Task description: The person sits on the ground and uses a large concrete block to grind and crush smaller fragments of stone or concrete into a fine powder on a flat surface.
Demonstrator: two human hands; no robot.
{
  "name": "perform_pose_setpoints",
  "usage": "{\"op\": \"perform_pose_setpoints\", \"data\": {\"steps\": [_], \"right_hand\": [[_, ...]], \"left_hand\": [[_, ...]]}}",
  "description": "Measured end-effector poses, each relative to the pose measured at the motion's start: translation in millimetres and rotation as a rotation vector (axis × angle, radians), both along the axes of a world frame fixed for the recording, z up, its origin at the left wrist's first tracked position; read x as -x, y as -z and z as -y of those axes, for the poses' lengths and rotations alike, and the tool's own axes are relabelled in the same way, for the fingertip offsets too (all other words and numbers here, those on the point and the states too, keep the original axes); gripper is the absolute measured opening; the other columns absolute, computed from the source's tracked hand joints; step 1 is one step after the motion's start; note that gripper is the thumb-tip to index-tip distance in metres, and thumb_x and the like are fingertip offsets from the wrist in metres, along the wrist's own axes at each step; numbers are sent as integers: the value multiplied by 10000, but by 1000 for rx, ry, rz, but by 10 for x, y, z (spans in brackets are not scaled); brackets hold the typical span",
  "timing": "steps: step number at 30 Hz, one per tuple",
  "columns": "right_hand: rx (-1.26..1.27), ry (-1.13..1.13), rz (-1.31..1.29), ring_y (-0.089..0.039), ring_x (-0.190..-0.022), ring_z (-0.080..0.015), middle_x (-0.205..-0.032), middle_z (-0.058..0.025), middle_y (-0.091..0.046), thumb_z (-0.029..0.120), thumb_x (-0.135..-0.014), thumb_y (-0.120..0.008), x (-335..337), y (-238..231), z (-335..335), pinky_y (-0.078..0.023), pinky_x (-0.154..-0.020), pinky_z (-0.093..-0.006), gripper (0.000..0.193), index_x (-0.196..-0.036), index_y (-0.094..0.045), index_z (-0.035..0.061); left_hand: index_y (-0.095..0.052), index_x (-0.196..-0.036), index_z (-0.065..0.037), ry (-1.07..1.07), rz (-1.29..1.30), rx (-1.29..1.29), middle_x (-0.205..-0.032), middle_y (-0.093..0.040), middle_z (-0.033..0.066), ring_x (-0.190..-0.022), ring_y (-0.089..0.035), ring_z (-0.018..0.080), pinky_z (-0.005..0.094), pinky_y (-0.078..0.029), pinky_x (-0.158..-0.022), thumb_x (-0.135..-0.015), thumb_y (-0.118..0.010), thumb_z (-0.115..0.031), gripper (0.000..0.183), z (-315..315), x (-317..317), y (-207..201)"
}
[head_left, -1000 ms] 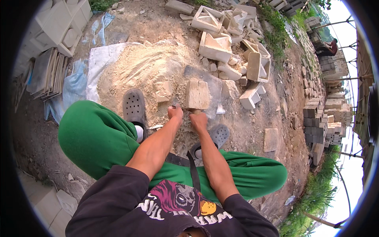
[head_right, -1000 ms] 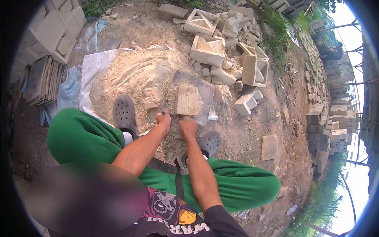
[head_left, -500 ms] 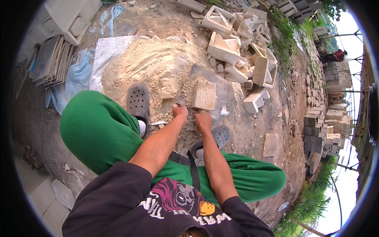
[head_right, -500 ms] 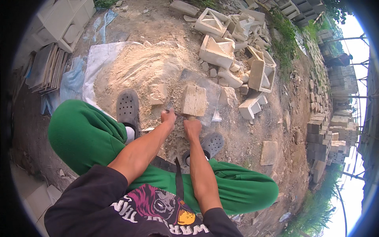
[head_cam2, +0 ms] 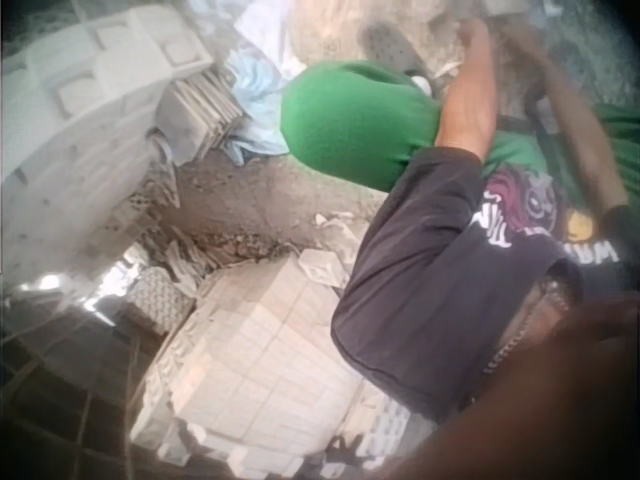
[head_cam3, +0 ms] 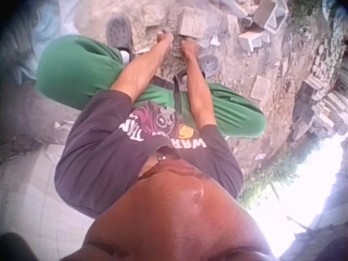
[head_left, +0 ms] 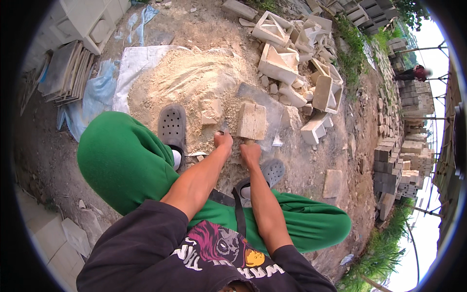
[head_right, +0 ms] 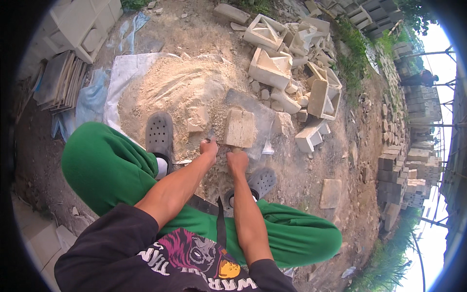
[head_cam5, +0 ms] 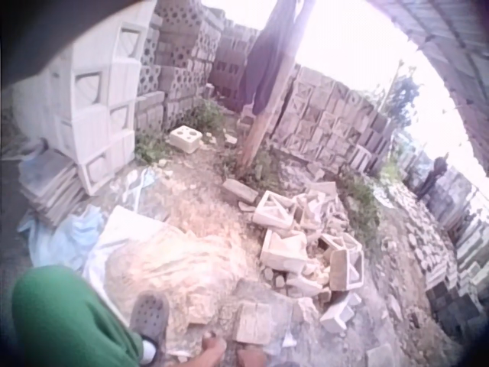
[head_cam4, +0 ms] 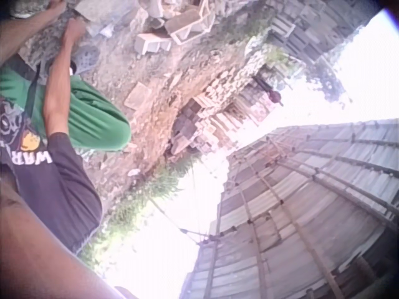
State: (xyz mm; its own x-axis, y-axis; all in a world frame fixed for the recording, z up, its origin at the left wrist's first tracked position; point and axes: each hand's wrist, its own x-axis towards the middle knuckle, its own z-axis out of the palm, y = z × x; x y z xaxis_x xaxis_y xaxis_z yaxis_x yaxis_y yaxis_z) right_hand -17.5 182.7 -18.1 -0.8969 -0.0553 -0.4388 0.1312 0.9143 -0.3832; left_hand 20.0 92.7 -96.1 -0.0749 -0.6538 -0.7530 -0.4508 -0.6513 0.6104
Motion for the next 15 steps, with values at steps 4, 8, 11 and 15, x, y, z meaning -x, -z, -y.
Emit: {"op": "perform_pose_setpoints", "data": {"steps": [4,8,11,15], "right_hand": [[4,-20,20,-693,-942,-412,-934,-288,-706,332,-665,-748,110,-192,32,-538,-826,-454,475,-897,-704,-80],[153,21,-60,-703,-903,-399,-895,-279,-707,333,-684,-736,76,-527,302,-541,-794,-448,457,-878,-703,-79],[203,20,-124,-699,-882,-420,-872,-291,-698,322,-695,-725,30,-496,379,-539,-773,-460,437,-866,-703,-80],[-23,-201,-91,-686,-876,-453,-847,-326,-679,303,-691,-713,-40,-82,180,-537,-760,-482,419,-833,-695,-91]], "left_hand": [[-623,-1057,3,-101,-95,-125,-1032,-703,191,-955,-682,313,416,-521,-846,-918,-666,-273,312,60,20,123],[-620,-974,37,-153,-171,-75,-817,-658,113,-647,-616,178,338,-505,-564,-916,-668,-200,249,57,-36,356],[-624,-978,39,-131,-195,-88,-810,-649,96,-625,-587,172,366,-495,-540,-925,-631,-237,281,83,-81,390],[-638,-965,32,-102,-126,-5,-811,-638,81,-602,-551,159,380,-495,-560,-940,-591,-336,372,81,-61,186]]}}
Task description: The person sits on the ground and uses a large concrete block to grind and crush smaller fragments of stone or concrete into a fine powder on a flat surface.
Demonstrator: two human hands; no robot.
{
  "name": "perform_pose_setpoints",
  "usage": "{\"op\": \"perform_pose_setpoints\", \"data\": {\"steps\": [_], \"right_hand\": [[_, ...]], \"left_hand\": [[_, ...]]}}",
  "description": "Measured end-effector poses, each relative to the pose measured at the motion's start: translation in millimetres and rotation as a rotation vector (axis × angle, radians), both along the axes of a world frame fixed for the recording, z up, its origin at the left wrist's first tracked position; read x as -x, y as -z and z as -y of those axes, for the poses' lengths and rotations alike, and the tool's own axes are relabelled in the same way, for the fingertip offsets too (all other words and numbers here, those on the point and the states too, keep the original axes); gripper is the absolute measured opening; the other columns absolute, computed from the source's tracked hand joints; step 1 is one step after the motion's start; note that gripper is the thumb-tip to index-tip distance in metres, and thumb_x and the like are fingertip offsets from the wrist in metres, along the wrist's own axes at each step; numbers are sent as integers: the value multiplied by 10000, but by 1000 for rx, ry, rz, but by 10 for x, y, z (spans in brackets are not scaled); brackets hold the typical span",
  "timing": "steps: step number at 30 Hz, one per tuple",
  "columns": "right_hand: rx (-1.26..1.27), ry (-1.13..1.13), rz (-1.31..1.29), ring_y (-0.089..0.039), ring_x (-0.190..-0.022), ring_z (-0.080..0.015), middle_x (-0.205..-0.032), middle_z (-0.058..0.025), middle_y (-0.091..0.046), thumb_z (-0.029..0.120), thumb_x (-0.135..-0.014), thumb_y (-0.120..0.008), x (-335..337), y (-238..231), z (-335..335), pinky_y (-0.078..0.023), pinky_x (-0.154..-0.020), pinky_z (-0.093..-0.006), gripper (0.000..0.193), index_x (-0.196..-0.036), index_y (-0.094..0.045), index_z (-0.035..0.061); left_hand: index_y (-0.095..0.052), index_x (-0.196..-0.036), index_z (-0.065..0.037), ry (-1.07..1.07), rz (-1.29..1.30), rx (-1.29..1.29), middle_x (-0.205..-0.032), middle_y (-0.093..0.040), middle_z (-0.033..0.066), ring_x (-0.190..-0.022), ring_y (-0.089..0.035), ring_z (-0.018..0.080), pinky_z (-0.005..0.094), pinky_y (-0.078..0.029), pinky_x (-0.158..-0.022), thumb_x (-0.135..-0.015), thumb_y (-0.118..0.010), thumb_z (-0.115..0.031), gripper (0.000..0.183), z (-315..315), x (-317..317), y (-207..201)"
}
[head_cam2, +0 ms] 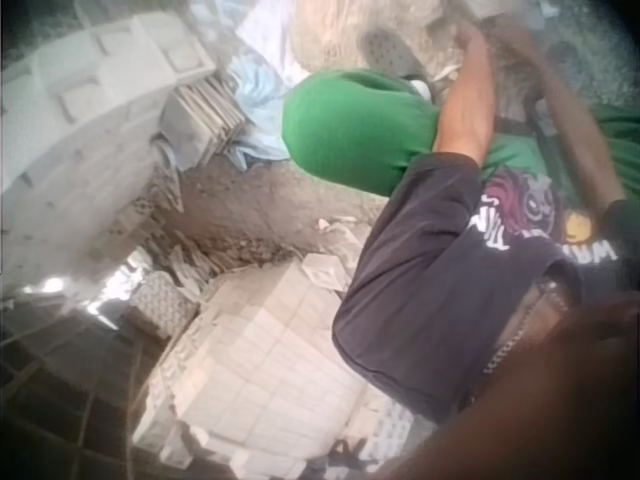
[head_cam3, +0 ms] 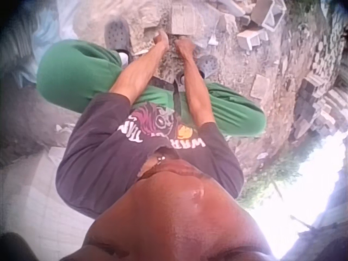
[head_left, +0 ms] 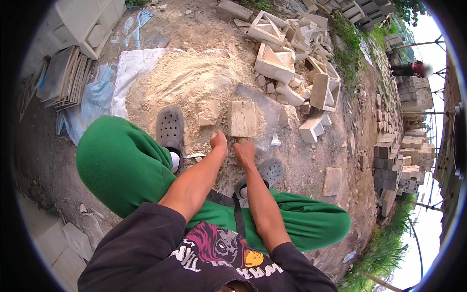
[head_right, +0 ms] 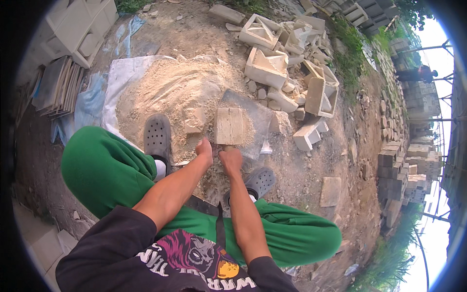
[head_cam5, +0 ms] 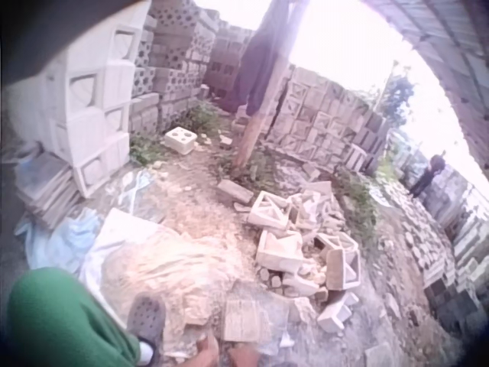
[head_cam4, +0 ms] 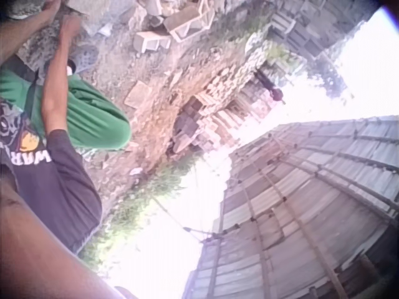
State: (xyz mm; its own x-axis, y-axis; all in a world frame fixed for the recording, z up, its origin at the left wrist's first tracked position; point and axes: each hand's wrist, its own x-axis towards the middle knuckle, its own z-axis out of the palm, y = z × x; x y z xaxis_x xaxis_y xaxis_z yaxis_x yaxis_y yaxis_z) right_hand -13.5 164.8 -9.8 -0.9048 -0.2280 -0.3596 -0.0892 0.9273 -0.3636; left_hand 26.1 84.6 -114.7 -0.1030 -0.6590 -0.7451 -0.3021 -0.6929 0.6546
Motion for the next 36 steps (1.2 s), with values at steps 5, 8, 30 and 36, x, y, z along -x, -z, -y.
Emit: {"op": "perform_pose_setpoints", "data": {"steps": [5,8,30,36], "right_hand": [[73,56,136,-707,-845,-419,-842,-303,-696,303,-683,-712,79,82,-70,-552,-749,-459,446,-855,-694,-107],[39,74,72,-720,-779,-376,-789,-272,-701,313,-675,-725,118,-20,-68,-556,-717,-442,443,-848,-696,-95],[13,471,-18,-671,-995,-427,-1030,-304,-684,396,-701,-754,180,26,-668,-523,-877,-476,572,-1004,-672,-83],[66,375,-7,-665,-975,-460,-993,-293,-686,358,-706,-726,156,-2,-381,-523,-865,-518,517,-1002,-643,-58]], "left_hand": [[-675,-1070,30,57,167,-16,-1117,-673,266,-1065,-636,424,486,-483,-918,-956,-453,-475,564,47,-51,-331],[-669,-1072,39,122,237,-44,-1103,-676,272,-1065,-633,434,498,-478,-919,-976,-424,-489,591,129,-76,-519],[-167,-1528,71,1253,357,1027,-1624,-130,231,-1518,-100,354,452,-93,-1233,-937,-565,-383,845,-135,-314,-689],[-229,-1507,88,1369,266,1202,-1607,-179,254,-1500,-176,373,443,-159,-1223,-933,-561,-384,814,210,-125,-603]]}}
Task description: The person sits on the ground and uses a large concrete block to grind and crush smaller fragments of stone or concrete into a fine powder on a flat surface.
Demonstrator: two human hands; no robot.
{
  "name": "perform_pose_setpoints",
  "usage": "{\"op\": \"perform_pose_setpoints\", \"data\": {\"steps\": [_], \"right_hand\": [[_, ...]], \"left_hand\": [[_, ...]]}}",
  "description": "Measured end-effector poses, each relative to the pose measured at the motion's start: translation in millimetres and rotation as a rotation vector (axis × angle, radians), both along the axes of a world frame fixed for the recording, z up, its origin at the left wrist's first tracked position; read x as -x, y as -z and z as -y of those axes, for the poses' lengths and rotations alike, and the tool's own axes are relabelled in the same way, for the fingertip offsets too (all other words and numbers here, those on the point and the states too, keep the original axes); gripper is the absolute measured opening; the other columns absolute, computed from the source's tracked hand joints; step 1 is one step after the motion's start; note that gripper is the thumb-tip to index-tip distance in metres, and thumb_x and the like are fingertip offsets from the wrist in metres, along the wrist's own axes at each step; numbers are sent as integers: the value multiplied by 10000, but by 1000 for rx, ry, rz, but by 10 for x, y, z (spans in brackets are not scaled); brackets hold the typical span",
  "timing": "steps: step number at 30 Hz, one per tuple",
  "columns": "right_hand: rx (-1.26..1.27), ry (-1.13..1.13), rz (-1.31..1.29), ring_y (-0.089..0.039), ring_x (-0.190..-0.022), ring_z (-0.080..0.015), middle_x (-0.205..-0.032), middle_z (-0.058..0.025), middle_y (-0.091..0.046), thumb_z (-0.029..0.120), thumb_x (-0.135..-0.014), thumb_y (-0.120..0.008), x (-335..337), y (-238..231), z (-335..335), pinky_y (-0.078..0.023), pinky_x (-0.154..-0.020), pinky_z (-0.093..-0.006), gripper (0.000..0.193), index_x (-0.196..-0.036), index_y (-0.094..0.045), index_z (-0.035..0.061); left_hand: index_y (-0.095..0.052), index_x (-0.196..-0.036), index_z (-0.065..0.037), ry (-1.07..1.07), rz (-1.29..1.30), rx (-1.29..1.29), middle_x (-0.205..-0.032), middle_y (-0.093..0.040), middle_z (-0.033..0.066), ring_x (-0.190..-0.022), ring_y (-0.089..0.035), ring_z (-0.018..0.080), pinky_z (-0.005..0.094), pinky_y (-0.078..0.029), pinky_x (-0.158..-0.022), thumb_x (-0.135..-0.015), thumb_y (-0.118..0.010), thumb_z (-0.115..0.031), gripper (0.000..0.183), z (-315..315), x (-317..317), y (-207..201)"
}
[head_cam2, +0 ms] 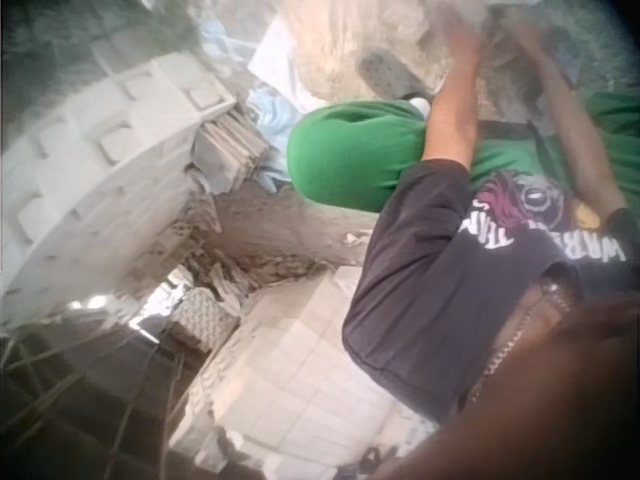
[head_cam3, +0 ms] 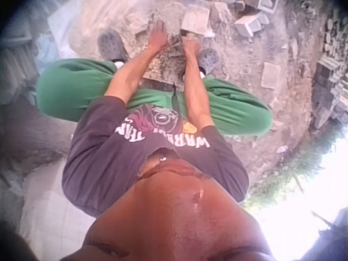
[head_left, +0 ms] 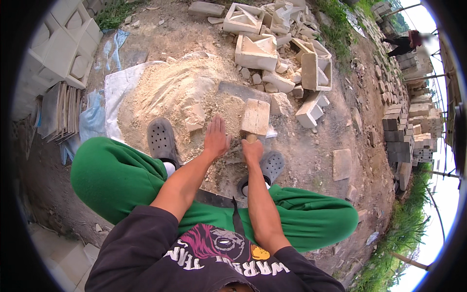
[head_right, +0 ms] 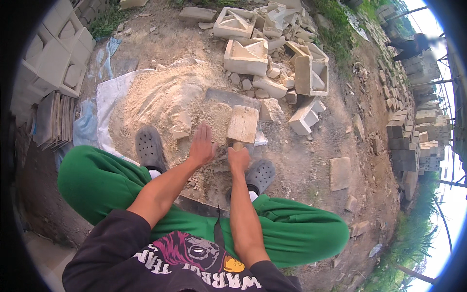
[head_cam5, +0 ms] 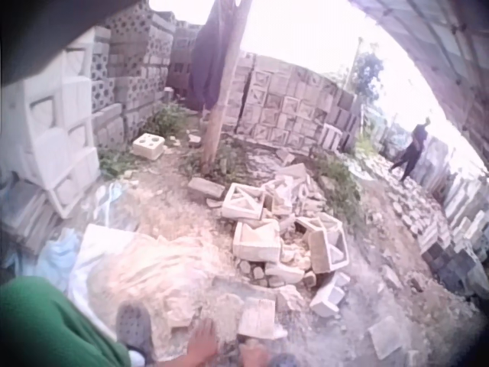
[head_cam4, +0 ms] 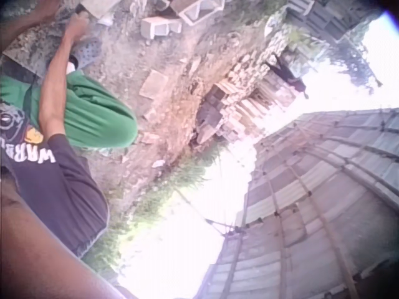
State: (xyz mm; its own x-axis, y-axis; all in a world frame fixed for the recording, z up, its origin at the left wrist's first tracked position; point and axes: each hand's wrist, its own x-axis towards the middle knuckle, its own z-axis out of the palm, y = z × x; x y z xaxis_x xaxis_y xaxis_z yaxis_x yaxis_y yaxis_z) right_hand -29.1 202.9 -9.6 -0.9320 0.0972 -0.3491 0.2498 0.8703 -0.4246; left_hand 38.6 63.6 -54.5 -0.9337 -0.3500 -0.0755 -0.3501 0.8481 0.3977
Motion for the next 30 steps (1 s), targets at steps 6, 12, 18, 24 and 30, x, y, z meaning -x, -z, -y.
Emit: {"op": "perform_pose_setpoints", "data": {"steps": [6,12,18,24,30], "right_hand": [[67,168,-109,-663,-943,-461,-980,-296,-683,326,-697,-727,117,-117,-23,-527,-840,-508,486,-969,-643,-68],[225,184,-198,-680,-828,-330,-903,-204,-704,295,-643,-784,422,358,-494,-522,-767,-415,452,-900,-681,-62],[230,149,-51,-671,-792,-268,-864,-152,-705,292,-637,-799,406,326,-377,-517,-732,-381,452,-908,-685,-51],[500,192,6,-629,-740,-197,-815,-89,-671,220,-661,-795,437,-52,-307,-502,-660,-346,371,-909,-672,-27],[618,151,-16,-608,-693,-181,-794,-73,-647,190,-675,-783,548,-624,-33,-482,-618,-326,330,-886,-651,-26]], "left_hand": [[-417,-1375,50,-153,-301,-130,-1450,-400,273,-1338,-423,371,468,-347,-1097,-911,-611,-323,626,-27,-64,42],[-547,-1176,27,-1360,-99,-860,-1144,-613,216,-1014,-596,351,442,-455,-895,-948,-553,-384,470,-447,141,0],[-499,-1177,53,-1405,-190,-937,-1147,-628,269,-1015,-621,420,475,-459,-887,-984,-458,-443,533,-304,323,227],[-400,-1211,39,-1321,-319,-906,-1156,-597,312,-1050,-596,478,534,-439,-902,-1009,-407,-482,559,-223,516,-338],[-448,-1216,19,-1314,-373,-892,-1144,-619,288,-1038,-612,458,513,-456,-886,-1002,-418,-502,564,120,628,-706]]}}
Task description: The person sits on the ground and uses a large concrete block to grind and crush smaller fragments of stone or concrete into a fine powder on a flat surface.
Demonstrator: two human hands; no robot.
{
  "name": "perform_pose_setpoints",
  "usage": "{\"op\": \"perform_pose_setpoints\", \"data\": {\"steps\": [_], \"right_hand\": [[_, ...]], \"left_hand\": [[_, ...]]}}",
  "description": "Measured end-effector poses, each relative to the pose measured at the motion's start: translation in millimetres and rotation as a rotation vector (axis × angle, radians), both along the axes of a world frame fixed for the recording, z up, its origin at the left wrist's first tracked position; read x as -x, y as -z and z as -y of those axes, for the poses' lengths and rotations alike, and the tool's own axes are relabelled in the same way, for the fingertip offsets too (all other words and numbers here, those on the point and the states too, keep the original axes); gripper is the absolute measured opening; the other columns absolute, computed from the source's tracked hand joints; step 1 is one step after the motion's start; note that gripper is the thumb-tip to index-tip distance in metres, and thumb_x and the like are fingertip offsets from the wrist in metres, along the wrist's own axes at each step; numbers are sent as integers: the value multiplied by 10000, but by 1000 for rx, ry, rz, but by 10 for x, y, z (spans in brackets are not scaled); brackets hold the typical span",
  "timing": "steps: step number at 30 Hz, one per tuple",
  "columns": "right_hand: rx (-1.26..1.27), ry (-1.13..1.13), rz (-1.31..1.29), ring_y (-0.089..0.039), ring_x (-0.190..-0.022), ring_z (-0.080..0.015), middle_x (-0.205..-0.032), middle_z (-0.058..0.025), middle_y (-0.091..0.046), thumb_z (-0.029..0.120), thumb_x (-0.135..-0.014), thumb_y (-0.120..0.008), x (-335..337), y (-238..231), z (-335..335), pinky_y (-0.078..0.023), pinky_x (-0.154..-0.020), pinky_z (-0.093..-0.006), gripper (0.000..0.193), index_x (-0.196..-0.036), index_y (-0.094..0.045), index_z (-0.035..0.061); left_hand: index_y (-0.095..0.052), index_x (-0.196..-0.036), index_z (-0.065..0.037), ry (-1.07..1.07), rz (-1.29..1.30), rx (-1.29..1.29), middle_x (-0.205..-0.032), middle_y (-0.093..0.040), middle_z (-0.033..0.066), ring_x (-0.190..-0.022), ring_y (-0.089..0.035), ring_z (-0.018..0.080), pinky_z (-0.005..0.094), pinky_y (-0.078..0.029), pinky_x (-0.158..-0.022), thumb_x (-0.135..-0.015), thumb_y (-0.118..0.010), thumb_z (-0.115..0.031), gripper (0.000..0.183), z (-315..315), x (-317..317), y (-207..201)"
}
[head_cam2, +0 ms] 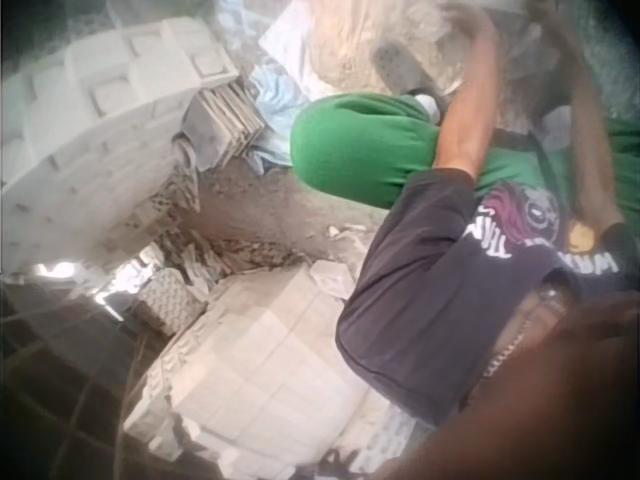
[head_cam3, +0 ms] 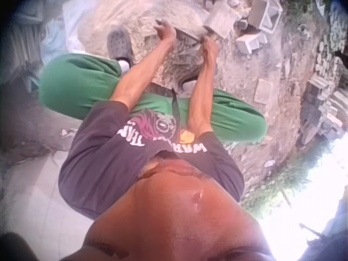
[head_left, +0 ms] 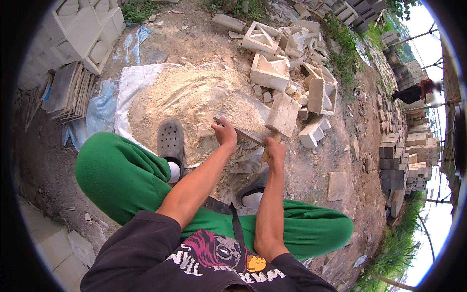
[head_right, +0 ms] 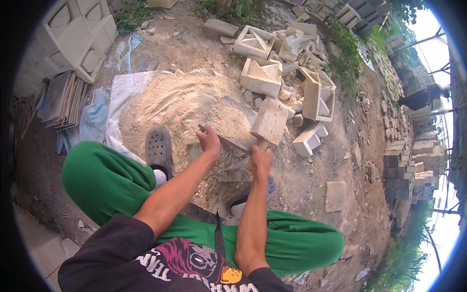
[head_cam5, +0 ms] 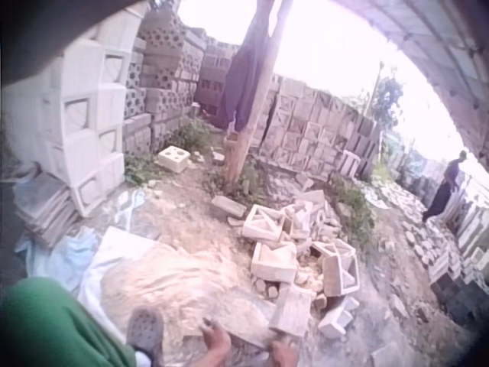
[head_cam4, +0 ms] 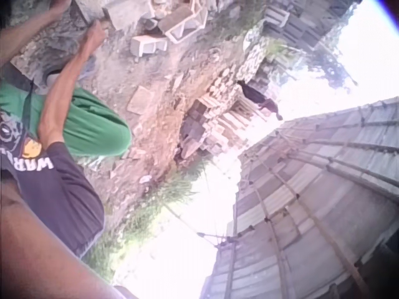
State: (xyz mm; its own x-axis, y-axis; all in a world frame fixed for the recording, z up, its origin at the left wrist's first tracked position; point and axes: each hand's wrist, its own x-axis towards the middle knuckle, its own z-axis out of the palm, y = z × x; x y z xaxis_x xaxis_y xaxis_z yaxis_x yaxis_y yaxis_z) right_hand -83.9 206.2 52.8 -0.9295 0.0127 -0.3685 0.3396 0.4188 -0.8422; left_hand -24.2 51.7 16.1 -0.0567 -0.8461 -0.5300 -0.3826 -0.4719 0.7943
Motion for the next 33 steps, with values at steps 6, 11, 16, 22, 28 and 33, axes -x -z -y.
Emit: {"op": "perform_pose_setpoints", "data": {"steps": [6,11,16,22,28,33], "right_hand": [[-152,-73,7,-613,-692,-184,-816,-93,-660,222,-676,-778,-70,-448,280,-490,-630,-341,374,-910,-659,-44],[-257,-114,26,-629,-714,-182,-842,-106,-681,240,-671,-777,-152,-566,348,-500,-651,-345,419,-946,-673,-58],[-168,-146,32,-682,-742,-259,-886,-174,-708,271,-678,-787,-74,-400,285,-533,-697,-381,458,-950,-674,-80],[48,-85,105,-668,-661,-220,-829,-124,-681,164,-716,-763,17,-501,208,-544,-580,-348,333,-947,-669,-57],[302,1,146,-664,-598,-229,-769,-135,-665,99,-776,-714,230,-606,65,-556,-507,-337,231,-911,-633,-71],[374,40,185,-660,-591,-236,-779,-139,-659,99,-766,-714,266,-517,23,-530,-494,-338,260,-937,-608,-65]], "left_hand": [[-411,-1252,68,78,-236,-93,-1170,-586,236,-1066,-608,312,410,-498,-888,-903,-633,-476,683,26,-25,-73],[-344,-1249,45,122,-385,-159,-1166,-552,198,-1038,-613,248,365,-572,-713,-834,-763,-299,681,-112,-4,-139],[-306,-1284,51,187,-436,-101,-1205,-542,227,-1025,-618,291,389,-535,-867,-788,-786,-196,734,-122,62,177],[-319,-1280,34,131,-534,-83,-1203,-538,212,-1027,-617,273,368,-584,-716,-839,-710,-117,609,-26,-20,47],[-361,-1220,-24,129,-556,-223,-1181,-540,169,-1015,-634,268,458,-621,-699,-869,-672,-109,477,128,-340,-52],[-459,-1171,-20,32,-800,-335,-1048,-619,114,-924,-666,244,413,-599,-768,-873,-647,-124,368,422,-667,-34]]}}
